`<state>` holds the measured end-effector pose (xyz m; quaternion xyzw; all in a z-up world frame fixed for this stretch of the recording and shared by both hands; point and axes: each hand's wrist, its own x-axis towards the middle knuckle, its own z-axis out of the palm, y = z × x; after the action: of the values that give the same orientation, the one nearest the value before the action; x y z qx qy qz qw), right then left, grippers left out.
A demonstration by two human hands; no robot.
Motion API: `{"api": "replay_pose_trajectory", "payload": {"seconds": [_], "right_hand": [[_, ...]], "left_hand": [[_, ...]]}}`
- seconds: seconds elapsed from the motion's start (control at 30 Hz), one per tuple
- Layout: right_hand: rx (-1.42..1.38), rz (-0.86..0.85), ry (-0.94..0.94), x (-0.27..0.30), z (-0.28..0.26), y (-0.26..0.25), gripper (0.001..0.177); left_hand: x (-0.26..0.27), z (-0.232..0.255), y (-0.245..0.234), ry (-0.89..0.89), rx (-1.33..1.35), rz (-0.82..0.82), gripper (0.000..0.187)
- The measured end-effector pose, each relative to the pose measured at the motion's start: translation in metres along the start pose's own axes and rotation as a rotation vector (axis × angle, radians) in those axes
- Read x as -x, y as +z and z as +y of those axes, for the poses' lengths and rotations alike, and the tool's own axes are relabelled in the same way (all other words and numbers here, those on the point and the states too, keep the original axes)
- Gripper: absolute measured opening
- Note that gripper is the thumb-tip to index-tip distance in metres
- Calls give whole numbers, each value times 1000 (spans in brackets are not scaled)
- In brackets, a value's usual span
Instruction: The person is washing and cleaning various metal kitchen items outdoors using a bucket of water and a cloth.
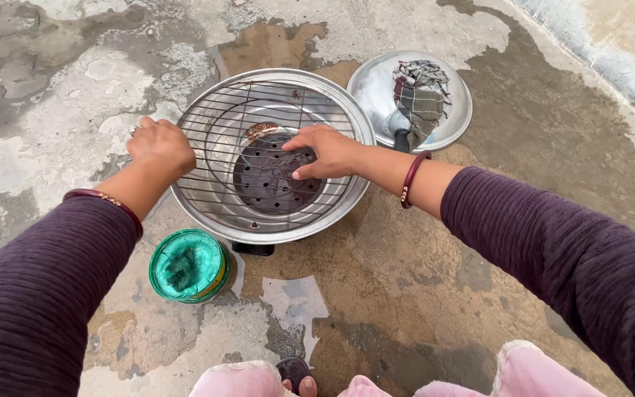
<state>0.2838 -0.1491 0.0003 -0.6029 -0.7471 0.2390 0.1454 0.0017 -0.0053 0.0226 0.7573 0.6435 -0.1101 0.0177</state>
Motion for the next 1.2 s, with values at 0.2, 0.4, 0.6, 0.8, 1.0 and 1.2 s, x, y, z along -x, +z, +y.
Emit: {"api": "replay_pose_trajectory", "payload": {"seconds": [0.2, 0.4, 0.6, 0.8, 1.0, 1.2], "right_hand": [[57, 14, -55, 0, -13, 2, 67], [125, -35, 16, 3, -22, -14, 73], [184, 43, -47, 16, -16, -6, 75], [273, 9, -32, 30, -26, -16, 71], [262, 157, 41, 47, -24, -50, 59], [312, 261, 151, 65, -7, -84, 57]], "left_hand": [[-26, -21, 25, -3, 132, -106, 61], [-14, -14, 24, -50, 166, -176, 49], [-117, -58, 102, 272, 63, -165, 72], [-36, -38, 18, 78, 373, -244, 58], [-42, -17, 21, 280, -4, -159, 58], [15, 26, -23, 176, 248, 190, 85]]}}
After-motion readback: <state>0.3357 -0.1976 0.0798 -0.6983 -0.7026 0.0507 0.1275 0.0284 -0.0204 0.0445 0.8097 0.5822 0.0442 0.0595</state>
